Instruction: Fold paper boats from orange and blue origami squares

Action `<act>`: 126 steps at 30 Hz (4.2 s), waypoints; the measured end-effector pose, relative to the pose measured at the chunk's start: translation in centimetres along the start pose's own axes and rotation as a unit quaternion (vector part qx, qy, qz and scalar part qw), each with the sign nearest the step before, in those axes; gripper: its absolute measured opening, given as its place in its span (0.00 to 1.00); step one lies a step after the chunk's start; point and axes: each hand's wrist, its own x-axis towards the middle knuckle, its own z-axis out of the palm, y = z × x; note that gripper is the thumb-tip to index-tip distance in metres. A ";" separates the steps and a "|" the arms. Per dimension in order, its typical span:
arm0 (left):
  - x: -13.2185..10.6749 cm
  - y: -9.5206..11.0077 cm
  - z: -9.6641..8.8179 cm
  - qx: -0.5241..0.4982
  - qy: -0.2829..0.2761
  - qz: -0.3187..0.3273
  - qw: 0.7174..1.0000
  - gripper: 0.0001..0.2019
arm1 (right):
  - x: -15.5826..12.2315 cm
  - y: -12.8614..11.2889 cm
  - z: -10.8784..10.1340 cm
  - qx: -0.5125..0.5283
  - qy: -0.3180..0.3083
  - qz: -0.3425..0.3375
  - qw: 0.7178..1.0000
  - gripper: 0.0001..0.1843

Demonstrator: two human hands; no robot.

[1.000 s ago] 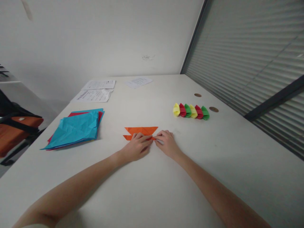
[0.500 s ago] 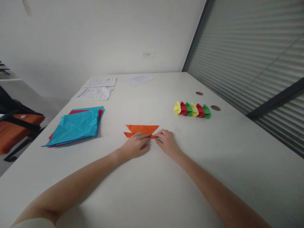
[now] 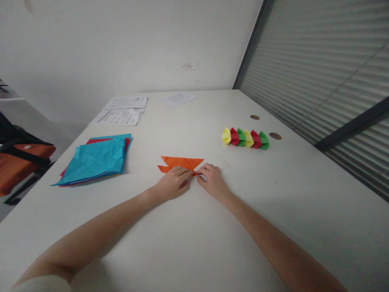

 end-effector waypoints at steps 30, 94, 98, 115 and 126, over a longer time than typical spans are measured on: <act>-0.6 -0.9 0.5 0.100 0.050 -0.132 0.985 0.14 | 0.7 3.9 -2.4 -0.048 0.077 -0.026 0.996 0.14; -0.3 -2.4 0.6 -0.093 0.050 0.011 0.994 0.15 | 0.5 -0.8 -0.1 0.047 -0.032 0.141 0.988 0.03; -0.2 -2.4 0.8 -0.092 0.059 0.017 0.994 0.15 | 0.4 -0.7 0.0 0.043 -0.038 0.144 0.988 0.03; -0.3 -2.3 0.7 -0.077 0.030 0.018 0.996 0.13 | 0.6 -0.9 0.0 0.039 -0.051 0.163 0.985 0.03; -0.3 -2.1 0.7 -0.057 0.032 0.030 0.997 0.13 | 0.0 -0.8 0.2 0.052 -0.022 0.127 0.990 0.03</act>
